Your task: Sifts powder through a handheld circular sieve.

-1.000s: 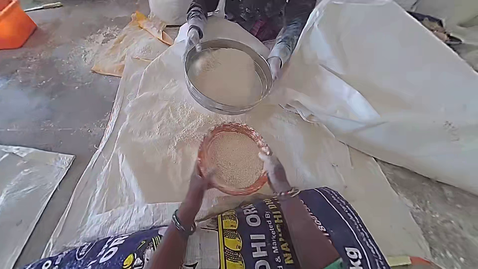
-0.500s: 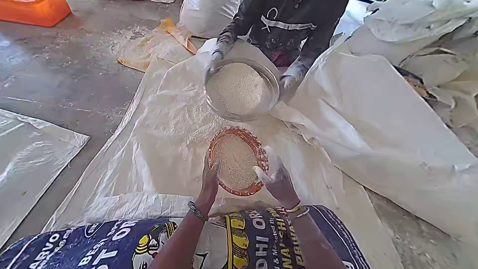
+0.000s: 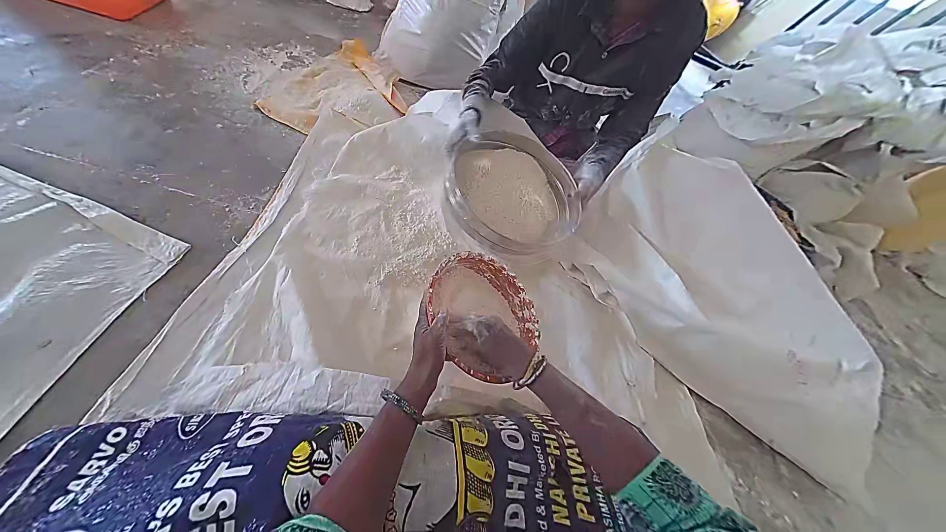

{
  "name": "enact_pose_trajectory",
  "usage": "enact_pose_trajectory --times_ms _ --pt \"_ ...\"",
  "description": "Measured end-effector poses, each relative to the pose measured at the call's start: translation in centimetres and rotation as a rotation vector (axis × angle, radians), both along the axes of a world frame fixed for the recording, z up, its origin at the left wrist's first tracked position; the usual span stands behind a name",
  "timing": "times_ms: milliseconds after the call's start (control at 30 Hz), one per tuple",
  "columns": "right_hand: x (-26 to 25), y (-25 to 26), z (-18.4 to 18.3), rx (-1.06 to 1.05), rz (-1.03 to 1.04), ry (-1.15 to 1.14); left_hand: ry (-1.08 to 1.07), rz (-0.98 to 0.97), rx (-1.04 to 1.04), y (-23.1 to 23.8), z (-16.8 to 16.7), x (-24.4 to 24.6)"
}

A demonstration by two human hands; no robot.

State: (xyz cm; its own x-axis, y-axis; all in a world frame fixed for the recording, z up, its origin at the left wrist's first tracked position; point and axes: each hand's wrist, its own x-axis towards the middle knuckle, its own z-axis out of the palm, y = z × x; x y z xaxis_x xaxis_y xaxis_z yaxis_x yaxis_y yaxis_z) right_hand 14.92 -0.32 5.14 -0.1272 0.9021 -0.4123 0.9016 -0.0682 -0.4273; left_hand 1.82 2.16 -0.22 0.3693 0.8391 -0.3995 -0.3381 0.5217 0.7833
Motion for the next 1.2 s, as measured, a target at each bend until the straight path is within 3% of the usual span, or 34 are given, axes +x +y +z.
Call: enact_pose_trajectory --times_ms 133,233,367,500,667,767,900,1033,1200 --pt "5.2 0.2 0.4 0.309 -0.344 -0.036 -0.009 -0.007 -0.036 0.1 0.8 0.4" --pt "5.9 3.2 1.1 0.185 -0.45 -0.036 -0.027 -0.026 -0.044 -0.1 1.0 0.3" --pt "0.2 3.9 -0.4 0.008 -0.278 0.145 -0.055 -0.067 -0.074 0.1 0.4 0.1" --pt "-0.8 0.4 -0.1 -0.04 0.076 0.045 -0.016 -0.077 -0.102 0.3 0.1 -0.4" --pt "4.2 0.7 2.9 0.005 0.001 -0.187 -0.006 -0.124 -0.158 0.1 0.6 0.8" --pt "6.2 2.3 5.3 -0.22 -0.033 -0.174 0.007 -0.108 -0.173 0.1 0.6 0.3" --pt "5.0 1.5 3.8 -0.428 0.049 -0.12 -0.015 -0.051 -0.242 0.6 0.4 0.0" --pt "1.0 0.7 1.3 -0.263 -0.077 -0.096 0.003 -0.124 -0.197 -0.1 0.1 0.8" --pt "3.9 1.9 0.6 0.108 -0.267 -0.127 -0.01 -0.067 -0.213 0.2 0.8 0.2"
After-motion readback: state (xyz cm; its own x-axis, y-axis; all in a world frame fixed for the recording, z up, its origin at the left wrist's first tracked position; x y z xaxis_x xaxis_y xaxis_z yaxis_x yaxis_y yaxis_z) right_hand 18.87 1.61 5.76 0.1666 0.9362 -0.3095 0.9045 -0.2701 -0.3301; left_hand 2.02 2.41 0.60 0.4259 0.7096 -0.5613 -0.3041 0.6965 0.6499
